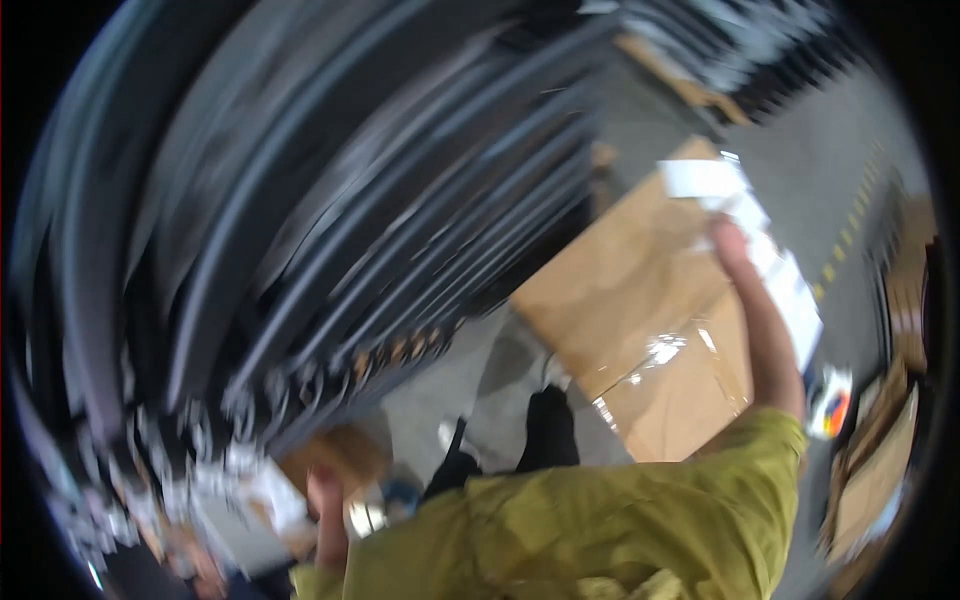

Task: Applying protective foam padding pieces to a stack of metal furniture frames.

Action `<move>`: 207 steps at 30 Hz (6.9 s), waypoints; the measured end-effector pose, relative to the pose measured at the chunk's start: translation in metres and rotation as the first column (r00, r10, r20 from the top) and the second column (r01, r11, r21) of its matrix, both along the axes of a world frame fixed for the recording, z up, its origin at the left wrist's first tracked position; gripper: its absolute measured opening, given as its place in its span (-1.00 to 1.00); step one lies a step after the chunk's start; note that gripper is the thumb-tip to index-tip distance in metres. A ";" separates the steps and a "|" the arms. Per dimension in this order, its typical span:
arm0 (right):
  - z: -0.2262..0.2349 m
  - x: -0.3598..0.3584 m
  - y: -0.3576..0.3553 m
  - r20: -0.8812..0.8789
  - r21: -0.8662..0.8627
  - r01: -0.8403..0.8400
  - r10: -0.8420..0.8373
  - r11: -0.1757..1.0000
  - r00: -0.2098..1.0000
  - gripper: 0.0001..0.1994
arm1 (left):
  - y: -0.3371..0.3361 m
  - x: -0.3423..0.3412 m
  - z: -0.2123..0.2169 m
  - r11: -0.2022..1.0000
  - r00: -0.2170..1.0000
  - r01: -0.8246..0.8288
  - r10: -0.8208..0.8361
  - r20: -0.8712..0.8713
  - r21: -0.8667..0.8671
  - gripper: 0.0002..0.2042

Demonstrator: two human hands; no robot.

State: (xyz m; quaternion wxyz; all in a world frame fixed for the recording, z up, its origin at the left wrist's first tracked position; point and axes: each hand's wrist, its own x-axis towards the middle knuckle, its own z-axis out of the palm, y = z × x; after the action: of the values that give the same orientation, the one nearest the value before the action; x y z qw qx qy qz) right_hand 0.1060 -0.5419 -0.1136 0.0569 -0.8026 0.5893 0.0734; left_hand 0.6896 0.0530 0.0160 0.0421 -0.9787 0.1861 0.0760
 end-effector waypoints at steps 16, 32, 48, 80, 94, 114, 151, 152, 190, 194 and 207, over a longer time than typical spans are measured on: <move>0.115 0.470 0.424 0.900 0.435 -0.792 -0.193 0.429 0.390 -0.83 | 0.006 0.045 0.109 0.638 0.774 0.632 -0.502 0.385 -0.440 -0.71; 0.107 0.615 0.506 0.562 0.584 -0.782 -0.803 0.217 0.198 -0.80 | 0.025 0.158 0.015 0.740 0.820 0.567 -0.468 0.329 -0.361 -0.83; 0.116 0.609 0.534 0.371 0.715 -0.666 -0.923 0.214 0.103 -0.91 | 0.031 0.114 0.049 0.554 0.876 0.483 -0.314 0.368 -0.678 -0.85; 0.212 0.599 0.507 0.581 0.732 -0.601 -0.756 0.322 0.302 -0.82 | 0.031 0.139 0.045 0.467 0.650 0.750 -0.651 0.392 -0.468 -0.89; 0.124 0.546 0.533 0.407 0.818 -0.547 -0.851 0.178 0.331 -0.58 | 0.036 0.153 0.063 0.413 0.524 0.839 -0.789 0.321 -0.354 -0.55; 0.252 0.513 0.475 0.720 0.494 -0.775 -0.685 0.393 0.112 -0.83 | 0.093 0.069 0.176 0.056 0.503 -0.811 -0.441 -0.743 -0.582 -0.72; 0.301 0.540 0.455 0.820 0.559 -0.711 -0.160 0.426 0.549 -0.86 | 0.084 0.025 0.198 0.078 0.829 -0.522 -0.187 -0.527 -0.849 -0.69; 0.304 0.539 0.459 0.832 0.544 -0.724 -0.160 0.425 0.531 -0.86 | 0.085 0.025 0.197 0.084 0.832 -0.517 -0.183 -0.523 -0.852 -0.69; 0.233 0.519 0.440 0.678 0.506 -0.816 -0.455 -0.279 0.577 -0.62 | 0.056 0.043 0.165 0.674 0.635 -0.373 -0.315 -0.706 -0.637 -0.74; 0.131 0.508 0.468 0.630 0.665 -0.747 -0.537 0.000 0.561 -0.76 | 0.057 0.070 0.144 0.701 0.844 0.214 -0.483 -0.232 -0.680 -0.58; 0.106 0.609 0.530 0.602 0.577 -0.643 -0.794 0.503 -0.082 -0.85 | 0.026 0.165 0.048 0.616 0.645 0.758 -0.654 0.395 -0.216 -0.68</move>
State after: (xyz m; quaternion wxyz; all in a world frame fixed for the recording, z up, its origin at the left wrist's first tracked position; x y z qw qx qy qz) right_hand 0.7155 -0.0120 -0.0073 0.8578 -0.3521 0.2621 -0.2673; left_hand 0.8547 0.0791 0.0638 -0.0867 -0.8134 0.5624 -0.1207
